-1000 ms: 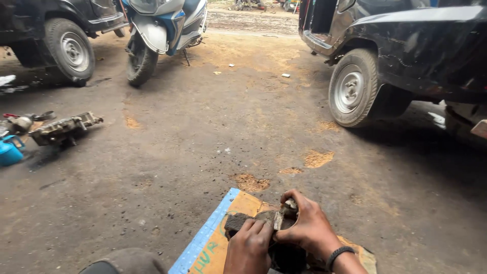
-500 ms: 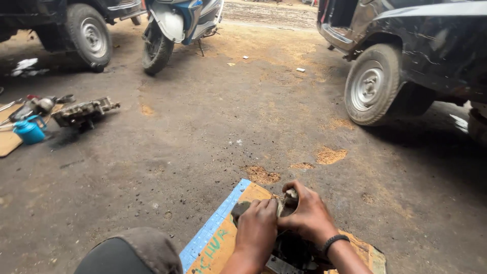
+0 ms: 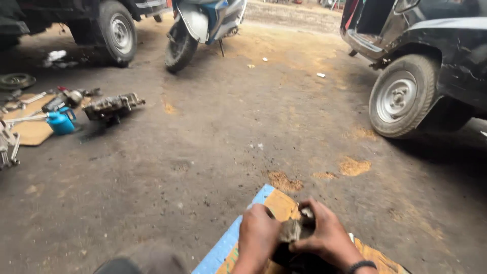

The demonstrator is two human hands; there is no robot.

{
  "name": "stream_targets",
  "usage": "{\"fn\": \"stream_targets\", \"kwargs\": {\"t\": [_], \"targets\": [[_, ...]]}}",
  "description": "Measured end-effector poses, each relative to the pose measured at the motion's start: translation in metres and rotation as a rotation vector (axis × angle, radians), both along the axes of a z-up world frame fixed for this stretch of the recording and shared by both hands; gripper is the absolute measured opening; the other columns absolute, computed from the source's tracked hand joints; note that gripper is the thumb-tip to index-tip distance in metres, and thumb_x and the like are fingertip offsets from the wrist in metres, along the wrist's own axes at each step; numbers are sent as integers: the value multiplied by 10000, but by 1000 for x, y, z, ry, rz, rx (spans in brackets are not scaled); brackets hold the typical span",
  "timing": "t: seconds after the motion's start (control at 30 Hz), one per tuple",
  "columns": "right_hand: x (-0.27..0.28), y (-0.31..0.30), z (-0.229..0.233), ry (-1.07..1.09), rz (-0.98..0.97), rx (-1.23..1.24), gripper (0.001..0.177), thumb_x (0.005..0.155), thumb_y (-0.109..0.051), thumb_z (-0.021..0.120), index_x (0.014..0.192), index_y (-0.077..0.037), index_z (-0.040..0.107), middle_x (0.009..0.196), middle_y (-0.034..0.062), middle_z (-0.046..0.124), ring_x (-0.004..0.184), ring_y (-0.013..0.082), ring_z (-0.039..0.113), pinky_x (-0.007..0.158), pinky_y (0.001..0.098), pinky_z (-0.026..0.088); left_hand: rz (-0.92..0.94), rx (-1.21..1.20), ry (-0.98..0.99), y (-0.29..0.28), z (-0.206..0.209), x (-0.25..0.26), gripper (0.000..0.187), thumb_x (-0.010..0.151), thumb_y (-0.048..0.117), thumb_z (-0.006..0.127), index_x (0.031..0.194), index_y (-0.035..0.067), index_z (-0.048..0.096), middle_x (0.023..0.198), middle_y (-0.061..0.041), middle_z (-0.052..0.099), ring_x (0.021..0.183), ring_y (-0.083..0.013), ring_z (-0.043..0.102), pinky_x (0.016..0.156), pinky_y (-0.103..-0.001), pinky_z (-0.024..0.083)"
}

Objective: Inspecting and handling a removed engine or alternator part in an auto repair setting.

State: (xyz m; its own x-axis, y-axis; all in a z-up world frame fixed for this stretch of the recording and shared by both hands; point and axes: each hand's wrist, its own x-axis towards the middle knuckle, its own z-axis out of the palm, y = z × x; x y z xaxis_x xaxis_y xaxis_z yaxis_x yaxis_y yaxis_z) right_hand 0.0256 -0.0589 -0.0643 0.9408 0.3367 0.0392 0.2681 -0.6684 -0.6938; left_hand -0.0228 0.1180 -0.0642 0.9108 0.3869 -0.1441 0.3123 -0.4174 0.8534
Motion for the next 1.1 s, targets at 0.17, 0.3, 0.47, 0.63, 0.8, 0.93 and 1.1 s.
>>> {"fn": "stream_targets", "kwargs": {"t": [0.17, 0.3, 0.47, 0.63, 0.8, 0.93, 1.1], "targets": [[7, -10, -4, 40, 6, -128, 839, 500, -213, 916, 1262, -197, 565, 1154, 62, 672, 1109, 221, 658, 953, 355, 548, -106, 106, 17, -27, 0, -5, 208, 750, 92, 684, 934, 1, 719, 1018, -241, 707, 1003, -432, 683, 895, -495, 550], [5, 3, 13, 160, 37, -213, 872, 494, -205, 970, 1239, -247, 520, 1183, 60, 653, 1183, 236, 601, 992, 388, 499, -133, 194, -61, -32, 3, -5, 225, 757, 66, 696, 973, 5, 687, 987, -244, 698, 973, -451, 684, 863, -504, 557], [-1, 5, 18, 246, -54, -193, 809, 490, -191, 937, 1181, -231, 518, 1111, 88, 730, 1123, 251, 670, 969, 396, 535, -103, 162, 5, -16, 19, 8, 210, 767, 94, 714, 945, -15, 697, 983, -255, 710, 957, -427, 713, 850, -480, 583], [5, 0, 10, 243, -78, -192, 858, 480, -174, 970, 1197, -240, 503, 1107, 81, 711, 1129, 267, 648, 963, 403, 529, -80, 58, 186, -21, 32, 17, 211, 772, 101, 737, 963, 15, 715, 1033, -227, 708, 1003, -404, 712, 849, -498, 590], [4, 5, 2, 169, -108, -78, 561, 739, -221, 831, 1219, -203, 542, 1155, 172, 750, 1104, 285, 711, 928, 420, 542, -178, 210, -74, -52, 21, 17, 188, 785, 93, 665, 941, 34, 750, 970, -240, 736, 944, -406, 728, 835, -494, 588], [9, -2, -21, 124, -60, -42, 518, 789, -204, 759, 1252, -178, 529, 1126, 244, 746, 1099, 346, 704, 917, 433, 540, -183, 346, -162, -56, 4, 27, 168, 818, 144, 668, 896, 15, 740, 959, -250, 720, 916, -425, 716, 815, -497, 583], [24, -12, -62, -145, 46, 22, 751, 637, -159, 834, 1299, -128, 481, 1211, 238, 685, 1172, 398, 630, 941, 428, 508, -217, 370, -176, -57, -14, 38, 185, 875, 174, 657, 868, 5, 732, 935, -263, 708, 909, -451, 695, 807, -531, 562]]}}
